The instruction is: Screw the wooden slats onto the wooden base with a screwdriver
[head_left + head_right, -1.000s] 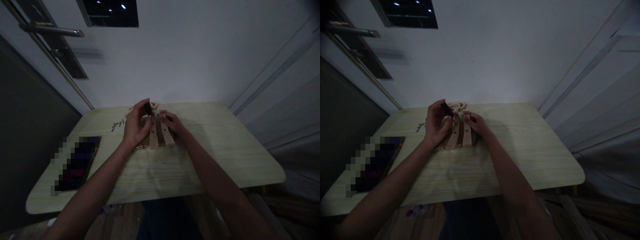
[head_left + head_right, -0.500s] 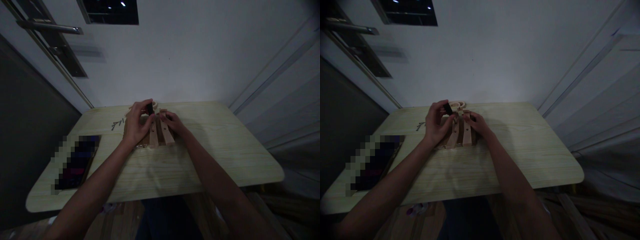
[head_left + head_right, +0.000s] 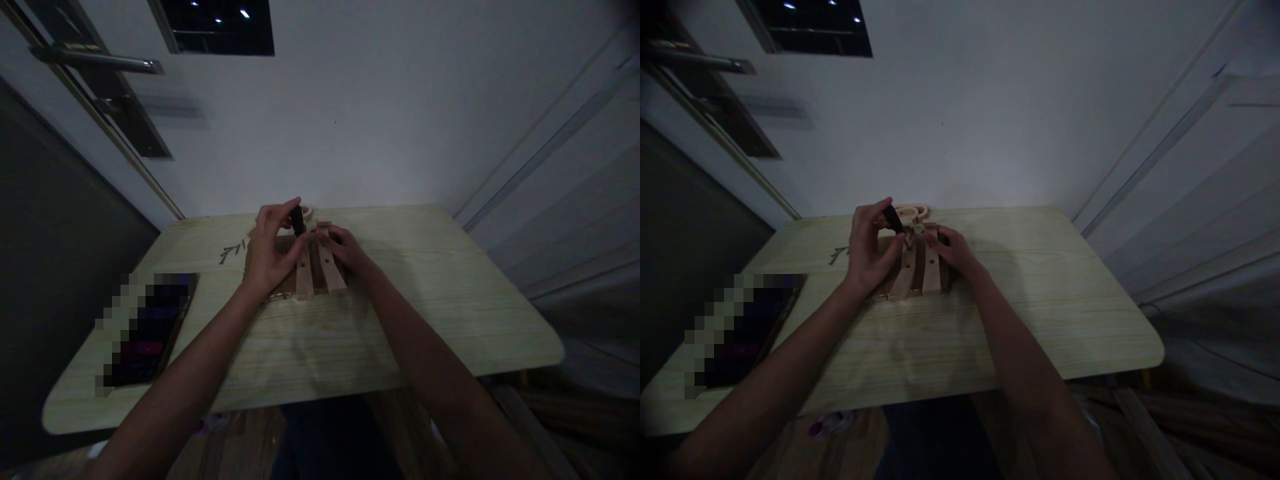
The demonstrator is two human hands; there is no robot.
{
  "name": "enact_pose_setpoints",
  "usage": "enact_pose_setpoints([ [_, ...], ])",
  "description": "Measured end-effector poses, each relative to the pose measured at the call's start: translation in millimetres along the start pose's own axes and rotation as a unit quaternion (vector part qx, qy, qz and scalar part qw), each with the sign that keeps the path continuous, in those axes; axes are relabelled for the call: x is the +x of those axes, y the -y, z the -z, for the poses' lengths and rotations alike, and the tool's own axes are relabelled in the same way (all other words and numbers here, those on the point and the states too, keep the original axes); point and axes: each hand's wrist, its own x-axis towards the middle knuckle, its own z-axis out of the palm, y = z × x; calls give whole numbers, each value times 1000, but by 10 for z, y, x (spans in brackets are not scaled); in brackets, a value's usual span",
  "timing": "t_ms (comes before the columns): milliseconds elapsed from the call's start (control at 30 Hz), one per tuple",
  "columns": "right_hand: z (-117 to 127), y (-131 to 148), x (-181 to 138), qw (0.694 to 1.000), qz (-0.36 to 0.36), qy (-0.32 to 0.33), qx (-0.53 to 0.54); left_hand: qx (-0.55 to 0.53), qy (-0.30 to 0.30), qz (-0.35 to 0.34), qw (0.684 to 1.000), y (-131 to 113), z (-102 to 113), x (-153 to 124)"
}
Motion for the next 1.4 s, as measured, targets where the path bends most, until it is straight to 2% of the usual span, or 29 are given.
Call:
enact_pose_setpoints([
  [400, 5, -25, -8, 1000, 2, 0, -6, -25, -6, 4, 1000, -13, -38, -11],
  [700, -1, 1, -1, 1000, 7, 6, 10, -98, 31, 22, 994, -24, -38, -43],
  [1000, 3, 25, -5, 1000, 1, 0, 6, -55, -17, 17, 998, 21, -40, -14],
  [1400, 7, 52, 3, 999, -13, 10, 41, -108, 10, 47, 993, -62, -13, -45],
])
